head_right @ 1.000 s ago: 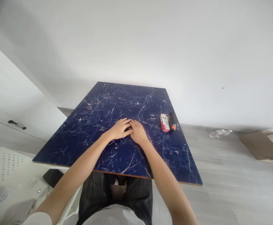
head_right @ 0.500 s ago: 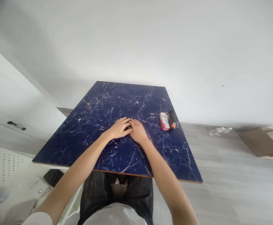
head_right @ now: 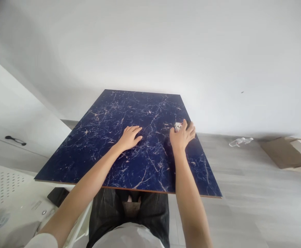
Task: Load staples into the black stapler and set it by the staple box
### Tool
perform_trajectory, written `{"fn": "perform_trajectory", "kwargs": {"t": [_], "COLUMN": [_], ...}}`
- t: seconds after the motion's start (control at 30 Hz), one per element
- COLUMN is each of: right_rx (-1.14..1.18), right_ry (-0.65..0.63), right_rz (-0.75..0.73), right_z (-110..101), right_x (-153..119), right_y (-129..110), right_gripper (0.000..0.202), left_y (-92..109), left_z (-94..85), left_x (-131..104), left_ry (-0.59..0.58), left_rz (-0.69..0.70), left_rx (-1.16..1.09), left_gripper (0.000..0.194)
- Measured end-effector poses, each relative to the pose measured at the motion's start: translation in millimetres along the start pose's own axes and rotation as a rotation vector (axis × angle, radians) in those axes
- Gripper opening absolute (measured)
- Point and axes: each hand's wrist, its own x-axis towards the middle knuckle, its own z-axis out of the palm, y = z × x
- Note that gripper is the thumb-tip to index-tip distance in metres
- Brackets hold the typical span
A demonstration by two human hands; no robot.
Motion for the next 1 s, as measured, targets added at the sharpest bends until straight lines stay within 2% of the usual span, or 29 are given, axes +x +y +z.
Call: {"fn": "perform_trajectory", "kwargs": {"t": [0.1, 0.17, 0.43, 0.7, 0.87, 1.0], "right_rx": [-0.096, -0.118, -0.149, -0.082, -0.010, 0.044], "right_ry": [-0.130, -0.228, -0.310, -0.385, -0.409, -0.426], "right_rz": [0.146, 0.194, 0.110, -0.019, -0.138, -0.197], "right_z": [-2, -2, 1, 8, 23, 37], "right_x": [9, 11, 4, -19, -37, -55], "right_y": [22, 29, 15, -23, -58, -95], "right_gripper": [0.085, 0.093, 0.090, 0.086, 0.083, 0.081], "left_y": [0, 0, 1, 0, -9, -27], "left_z": [0.5, 0.3, -2.4, -4.4, -12.4, -23.3], "left_x": [0, 0, 0, 1, 2, -1], "left_ry": [0.025, 0.038, 0.044, 0.102, 0.218, 0.335], "left_rz": [-0.007, -0.011, -0.004, -0.002, -0.072, -0.160], "left_rx": [0.000, -0.009, -0.044, -0.054, -0.033, -0.056], "left_gripper": [0.048, 0.045, 0.038, 0.034, 0.036, 0.037]}}
